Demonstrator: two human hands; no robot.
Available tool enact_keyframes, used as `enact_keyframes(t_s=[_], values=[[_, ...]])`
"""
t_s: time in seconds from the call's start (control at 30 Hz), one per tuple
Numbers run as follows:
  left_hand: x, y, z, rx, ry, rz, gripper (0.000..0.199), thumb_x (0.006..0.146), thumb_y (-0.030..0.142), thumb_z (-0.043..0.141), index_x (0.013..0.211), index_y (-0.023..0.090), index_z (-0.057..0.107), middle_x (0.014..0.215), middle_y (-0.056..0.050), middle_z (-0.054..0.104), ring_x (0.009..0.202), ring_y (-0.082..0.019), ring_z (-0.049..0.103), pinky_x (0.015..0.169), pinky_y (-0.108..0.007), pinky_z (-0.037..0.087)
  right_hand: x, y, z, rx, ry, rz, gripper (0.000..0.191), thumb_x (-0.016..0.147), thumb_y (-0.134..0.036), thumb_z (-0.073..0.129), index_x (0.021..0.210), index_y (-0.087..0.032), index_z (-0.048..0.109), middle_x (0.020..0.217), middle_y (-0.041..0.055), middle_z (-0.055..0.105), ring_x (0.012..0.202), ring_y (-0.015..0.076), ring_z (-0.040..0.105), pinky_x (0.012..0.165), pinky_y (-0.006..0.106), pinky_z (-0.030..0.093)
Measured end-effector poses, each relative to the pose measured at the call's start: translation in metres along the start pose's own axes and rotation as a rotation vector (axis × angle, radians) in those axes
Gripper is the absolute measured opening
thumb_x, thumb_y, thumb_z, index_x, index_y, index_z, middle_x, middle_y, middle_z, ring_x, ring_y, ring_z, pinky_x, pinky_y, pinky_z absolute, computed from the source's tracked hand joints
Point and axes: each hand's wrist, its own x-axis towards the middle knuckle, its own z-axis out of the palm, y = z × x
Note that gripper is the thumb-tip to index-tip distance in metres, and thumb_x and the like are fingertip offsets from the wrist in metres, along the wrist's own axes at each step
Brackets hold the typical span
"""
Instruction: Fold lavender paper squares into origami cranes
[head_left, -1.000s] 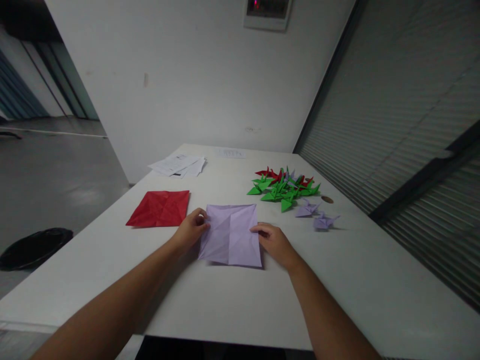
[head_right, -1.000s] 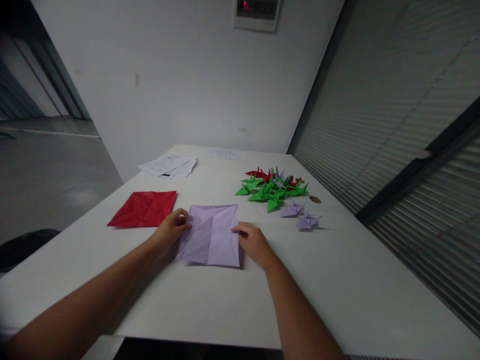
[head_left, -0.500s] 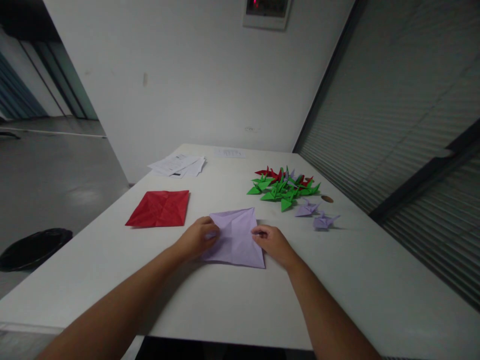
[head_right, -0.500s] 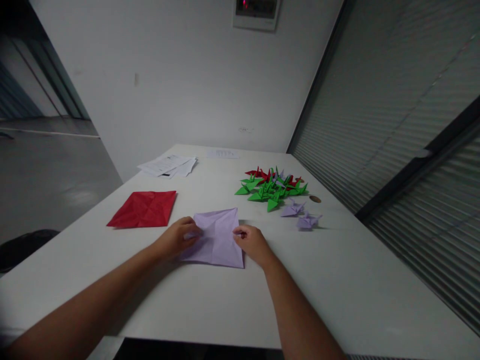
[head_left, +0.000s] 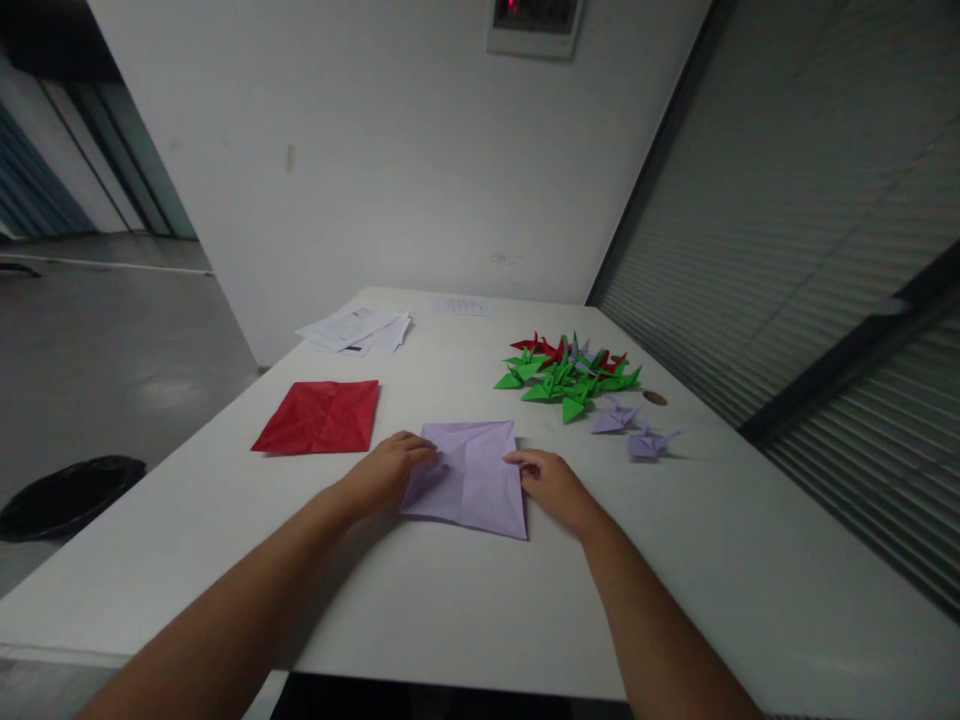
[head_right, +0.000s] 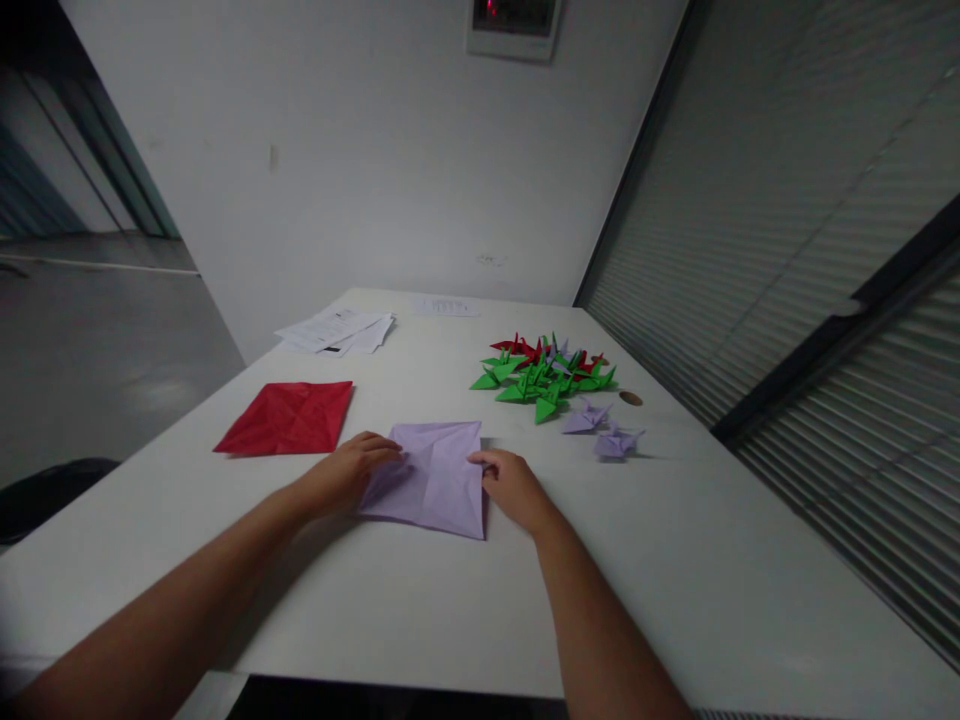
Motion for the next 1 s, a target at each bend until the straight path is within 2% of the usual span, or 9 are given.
enact_keyframes(t_s=[0.13,0.3,0.57,0.73,0.8,0.93,1.0], values=[[-0.002,-0.014,-0.006,-0.015,-0.056,-0.019,0.059,0.073,-0.002,0.055,0.12,0.028,0.075,0.127,-0.009,0.072,0.118,-0.029,0.063,0.107,-0.045,0.043,-0.002,-0.004,-0.003,-0.118,-0.016,-0.084,0.047,0.068,-0.002,0.06,0.105,-0.021,0.081,0.105,0.0098,0.078,0.091,0.0244,0.07,0.087,0.038,0.053],[-0.003,-0.021,-0.004,-0.12,-0.005,-0.067,0.049,0.073,0.004,0.062,0.113,0.027,0.078,0.117,-0.01,0.075,0.111,-0.028,0.066,0.105,-0.042,0.045,-0.003,-0.005,-0.003,-0.109,-0.03,-0.129,0.053,0.063,0.002,0.061,0.106,-0.023,0.08,0.108,0.0091,0.077,0.094,0.0245,0.069,0.087,0.037,0.053],[-0.002,-0.021,-0.008,-0.129,-0.007,-0.044,0.036,0.073,0.009,0.066,0.101,0.025,0.081,0.115,-0.013,0.074,0.107,-0.028,0.066,0.1,-0.04,0.047,-0.002,-0.003,-0.005,-0.166,-0.032,-0.13,0.039,0.072,-0.003,0.064,0.104,-0.02,0.079,0.095,0.0079,0.074,0.084,0.0218,0.066,0.083,0.036,0.052],[0.0,-0.011,-0.013,-0.196,0.143,-0.088,0.018,0.079,0.024,0.07,0.094,0.026,0.081,0.105,-0.011,0.076,0.104,-0.028,0.064,0.099,-0.04,0.046,-0.001,-0.001,-0.004,-0.09,0.009,-0.172,0.029,0.075,-0.007,0.064,0.091,-0.023,0.081,0.098,0.0064,0.066,0.089,0.0208,0.063,0.084,0.034,0.051],[0.0,-0.006,-0.015,-0.217,0.189,-0.098,0.013,0.082,0.03,0.07,0.09,0.026,0.08,0.095,-0.01,0.075,0.096,-0.027,0.063,0.093,-0.038,0.048,-0.001,-0.002,-0.006,-0.084,0.055,-0.175,0.022,0.075,-0.011,0.067,0.086,-0.023,0.082,0.095,0.0064,0.062,0.087,0.0212,0.061,0.082,0.034,0.051],[-0.002,0.001,-0.016,-0.375,0.256,-0.164,0.018,0.083,0.039,0.073,0.083,0.023,0.08,0.081,-0.007,0.07,0.081,-0.023,0.061,0.075,-0.03,0.049,-0.001,-0.008,-0.01,0.007,0.007,-0.217,0.006,0.076,-0.023,0.076,0.081,-0.022,0.08,0.086,0.0062,0.061,0.075,0.0197,0.056,0.067,0.031,0.048],[-0.003,0.004,-0.013,-0.543,0.281,-0.212,0.023,0.082,0.043,0.074,0.085,0.021,0.079,0.083,-0.007,0.071,0.081,-0.023,0.062,0.077,-0.031,0.05,-0.001,-0.011,-0.01,0.112,-0.012,-0.19,0.012,0.081,-0.032,0.074,0.078,-0.021,0.077,0.082,0.0055,0.062,0.072,0.0192,0.056,0.064,0.03,0.047]])
